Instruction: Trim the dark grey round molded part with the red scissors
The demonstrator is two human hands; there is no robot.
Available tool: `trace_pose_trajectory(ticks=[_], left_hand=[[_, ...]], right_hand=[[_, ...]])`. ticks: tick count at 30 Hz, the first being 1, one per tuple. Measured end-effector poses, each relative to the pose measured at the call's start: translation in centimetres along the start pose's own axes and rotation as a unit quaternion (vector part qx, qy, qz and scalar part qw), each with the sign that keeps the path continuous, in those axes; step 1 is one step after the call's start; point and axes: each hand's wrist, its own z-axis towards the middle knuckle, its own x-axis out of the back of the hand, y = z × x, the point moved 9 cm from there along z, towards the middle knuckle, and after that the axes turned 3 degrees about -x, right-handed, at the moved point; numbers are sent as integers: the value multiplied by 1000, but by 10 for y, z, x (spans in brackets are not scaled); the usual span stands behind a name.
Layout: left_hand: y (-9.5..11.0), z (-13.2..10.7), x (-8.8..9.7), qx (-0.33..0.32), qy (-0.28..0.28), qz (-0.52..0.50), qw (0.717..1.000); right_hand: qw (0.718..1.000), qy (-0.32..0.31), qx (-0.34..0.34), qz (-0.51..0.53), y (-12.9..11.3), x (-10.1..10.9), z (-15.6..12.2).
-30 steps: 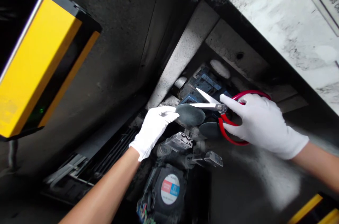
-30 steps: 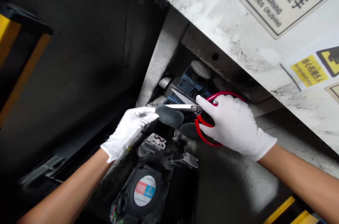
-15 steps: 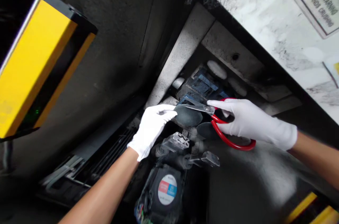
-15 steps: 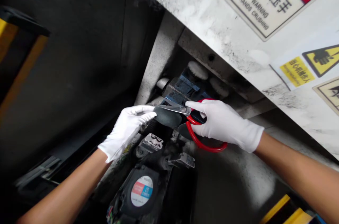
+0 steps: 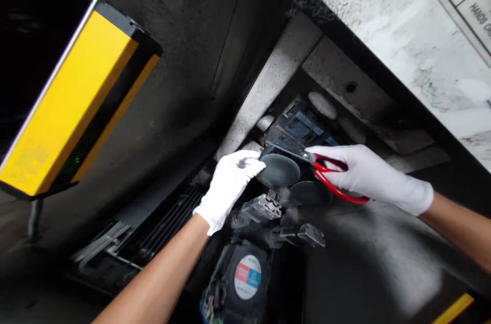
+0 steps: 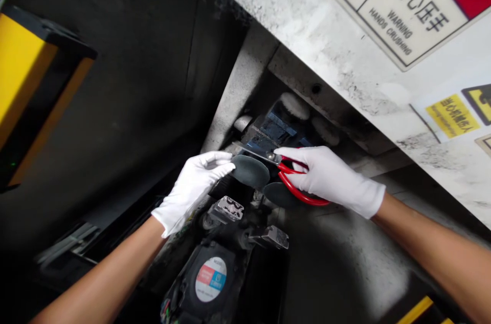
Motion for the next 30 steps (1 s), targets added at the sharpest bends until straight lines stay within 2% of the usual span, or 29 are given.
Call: trace_pose_trajectory(ticks=[2, 4, 8, 11, 19, 26, 30], left_hand=[[-3, -1, -1, 12, -3, 7, 1000], [-4, -2, -2, 21, -11, 17, 1000], [-2, -2, -3, 5, -9, 28, 1000], [0, -1, -3, -7, -5, 33, 999], [2, -2, -7, -2, -6, 15, 1000], [7, -3, -6, -7, 5, 18, 1000], [9, -4, -5, 2, -1, 1, 1000]], right_hand=[[999, -8, -51, 0, 6, 4, -2], [997, -12, -69, -35, 5, 7, -5], [991, -8, -32, -129, -6, 5, -6], [987, -10, -29, -156, -6, -3, -5], [991, -2, -22, -130, -6, -8, 1], [999, 10, -39, -14, 6, -4, -2], [992, 34, -51, -107, 10, 3, -7]])
